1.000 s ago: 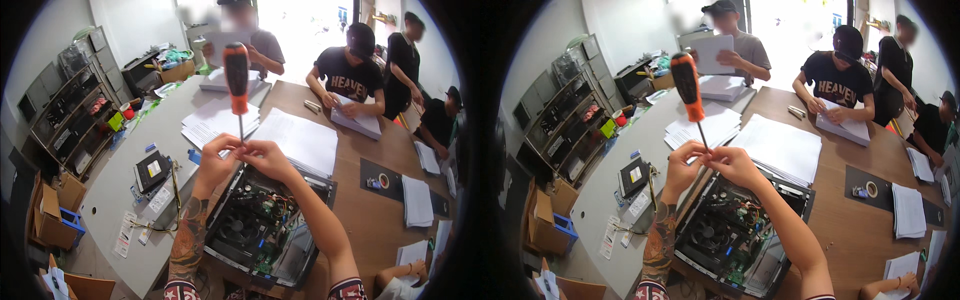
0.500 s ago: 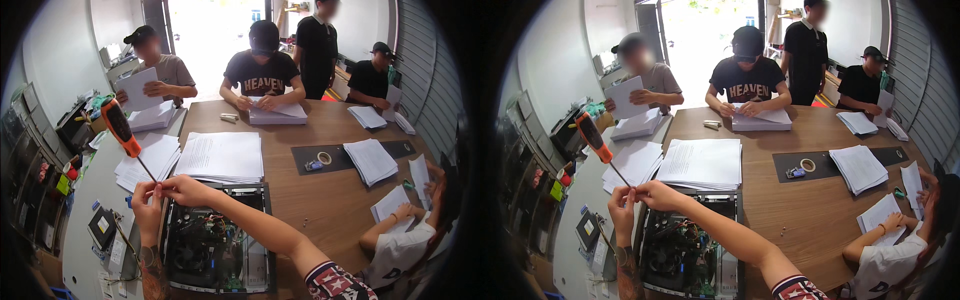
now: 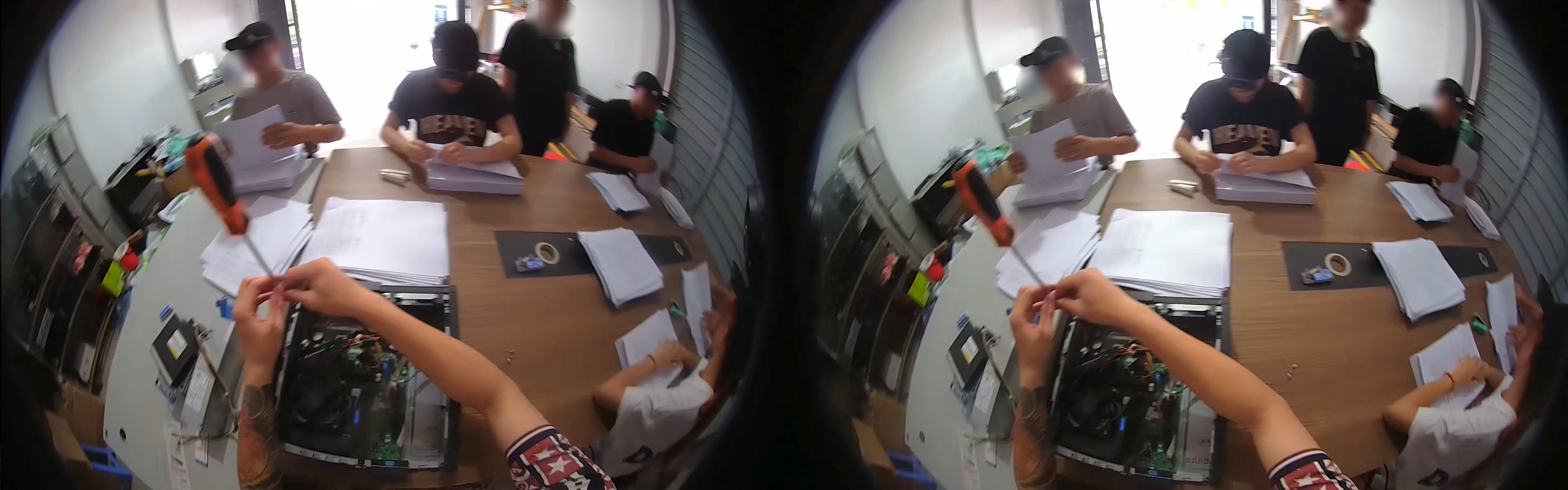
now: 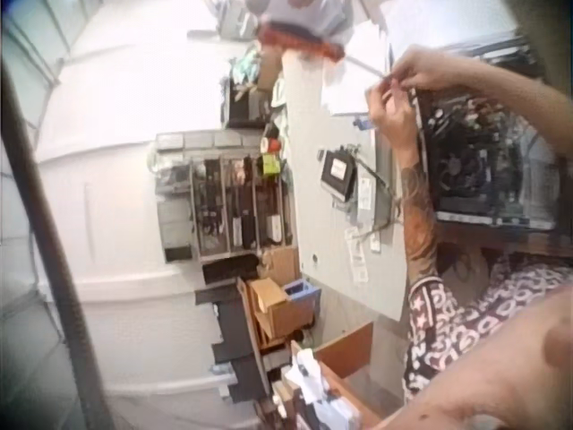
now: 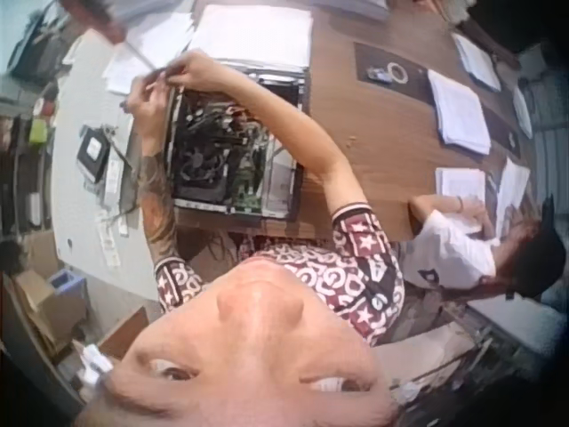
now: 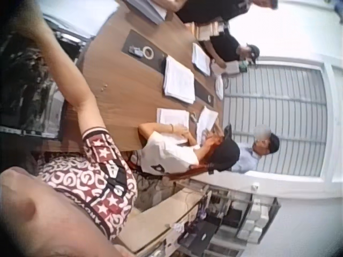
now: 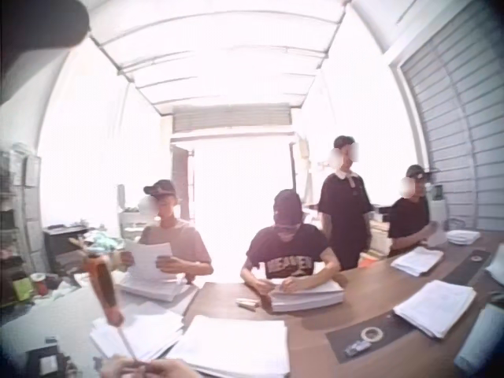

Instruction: The person unscrews internal components of an open computer case using a screwdriver.

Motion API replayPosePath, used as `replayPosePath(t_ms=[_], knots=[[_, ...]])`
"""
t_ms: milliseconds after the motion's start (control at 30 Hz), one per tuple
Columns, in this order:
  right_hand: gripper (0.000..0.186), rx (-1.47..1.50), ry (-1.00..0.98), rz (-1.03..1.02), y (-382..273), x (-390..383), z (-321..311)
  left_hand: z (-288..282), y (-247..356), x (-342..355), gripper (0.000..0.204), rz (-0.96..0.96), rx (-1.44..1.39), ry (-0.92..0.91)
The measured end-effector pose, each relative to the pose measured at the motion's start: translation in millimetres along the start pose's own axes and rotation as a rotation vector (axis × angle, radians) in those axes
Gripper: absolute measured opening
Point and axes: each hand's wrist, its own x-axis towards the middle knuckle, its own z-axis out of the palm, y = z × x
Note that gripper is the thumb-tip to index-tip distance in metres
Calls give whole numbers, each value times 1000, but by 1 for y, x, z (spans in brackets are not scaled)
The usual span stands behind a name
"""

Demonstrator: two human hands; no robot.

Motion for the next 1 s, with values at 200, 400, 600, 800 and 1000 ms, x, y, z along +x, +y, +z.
replayPosePath(t_ms=[200,400,600,800,1000], knots=[[19,-86,81,94,-4,-11,-16,16,5,3,9,71,-3,14],[19,-108,83,77,0,-6,-5,14,5,0,10,82,16,37],[17,-23,39,33,-11,-9,-8,6,2,-1,5,45,-6,4],[17,-63,-62,97,-23,-10,-17,9,9,1,4,1,-9,6],[15,-52,40,49,2,-6,-3,6,-3,1,8,84,-3,9]])
